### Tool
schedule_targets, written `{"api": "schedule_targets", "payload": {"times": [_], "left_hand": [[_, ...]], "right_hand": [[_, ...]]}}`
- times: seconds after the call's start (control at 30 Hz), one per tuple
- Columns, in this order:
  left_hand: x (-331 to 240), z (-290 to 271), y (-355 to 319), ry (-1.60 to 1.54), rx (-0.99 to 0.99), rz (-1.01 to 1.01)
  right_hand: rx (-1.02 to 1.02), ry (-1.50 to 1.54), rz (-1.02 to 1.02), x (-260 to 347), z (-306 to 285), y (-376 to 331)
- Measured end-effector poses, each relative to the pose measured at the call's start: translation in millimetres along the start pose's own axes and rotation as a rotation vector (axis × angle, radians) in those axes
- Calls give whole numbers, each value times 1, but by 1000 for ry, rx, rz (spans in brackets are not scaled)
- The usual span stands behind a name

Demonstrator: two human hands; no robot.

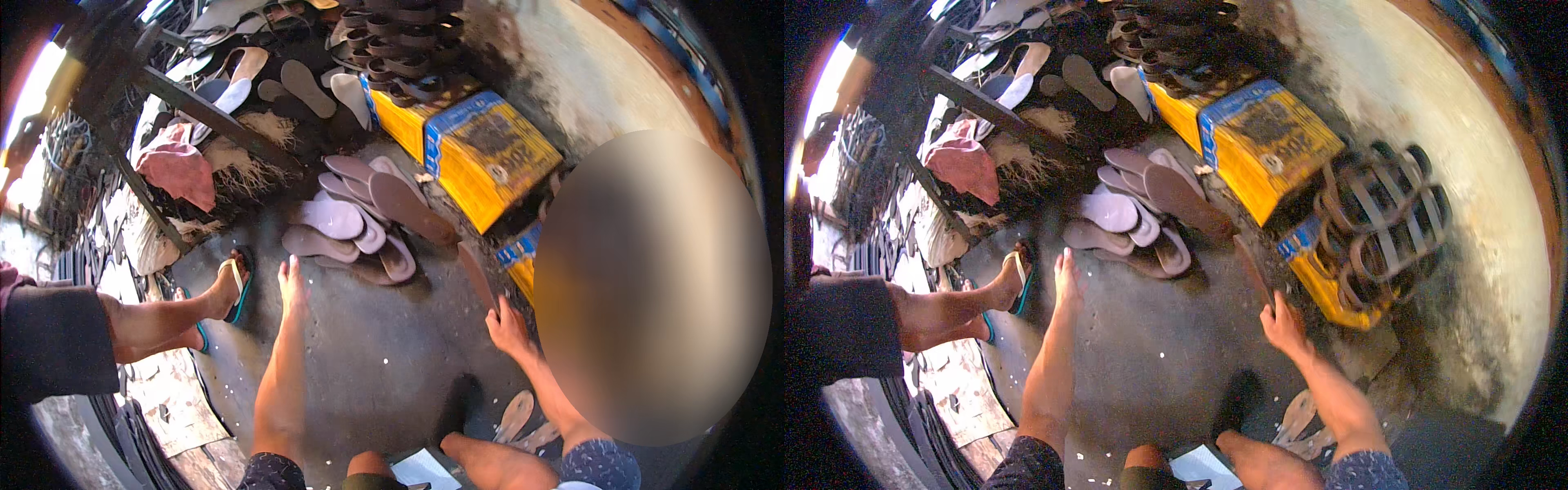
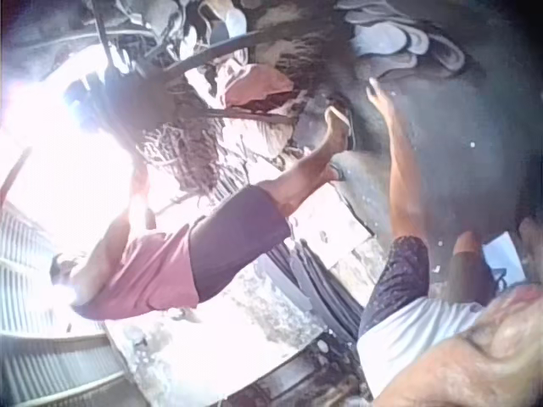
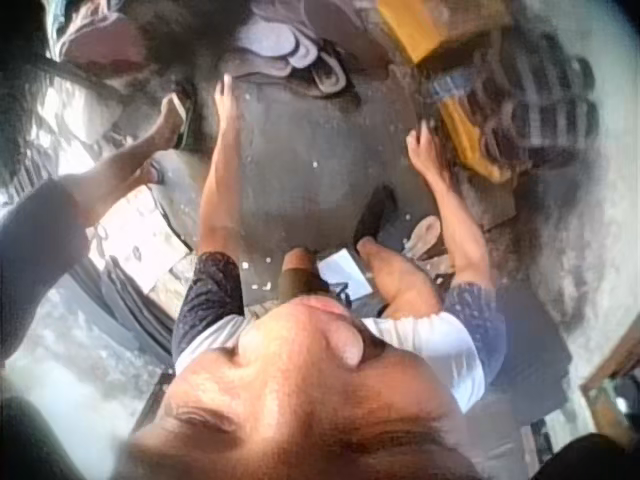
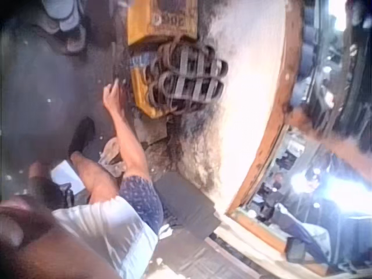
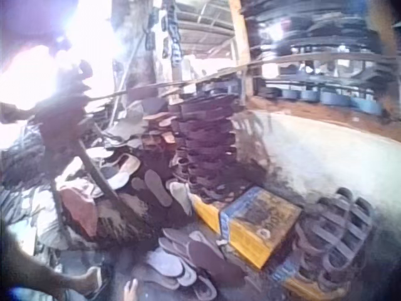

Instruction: The person sits on the floor and uses a small tool to mark or punch holes in dark shoe soles, then stacks them. They later handle brown soles and apply small white stickers from a sheet onto them.

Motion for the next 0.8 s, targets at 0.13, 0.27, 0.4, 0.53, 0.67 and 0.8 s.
{"api": "schedule_targets", "payload": {"times": [0.13,0.27,0.4,0.53,0.67,0.8], "left_hand": [[25,-4,59,-189,-163,-219],[-1,94,78,-110,-189,-256],[-32,97,124,52,-39,-190],[3,51,122,401,28,54],[57,-27,34,713,148,101],[82,-67,-78,882,287,158]], "right_hand": [[34,407,-377,177,-41,139],[236,110,-245,149,-48,361],[232,-31,-65,182,6,392],[277,-25,-190,207,61,313],[335,33,-63,178,110,156],[217,185,105,165,131,-28]]}}
Point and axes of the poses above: each hand's wrist, its own y-axis towards the middle knuckle, its own z-axis out of the palm, x = y × z, the point moved 1 cm from there along y, towards the middle knuckle, and after that the axes turned 5 degrees about x, right-handed, at the moved point
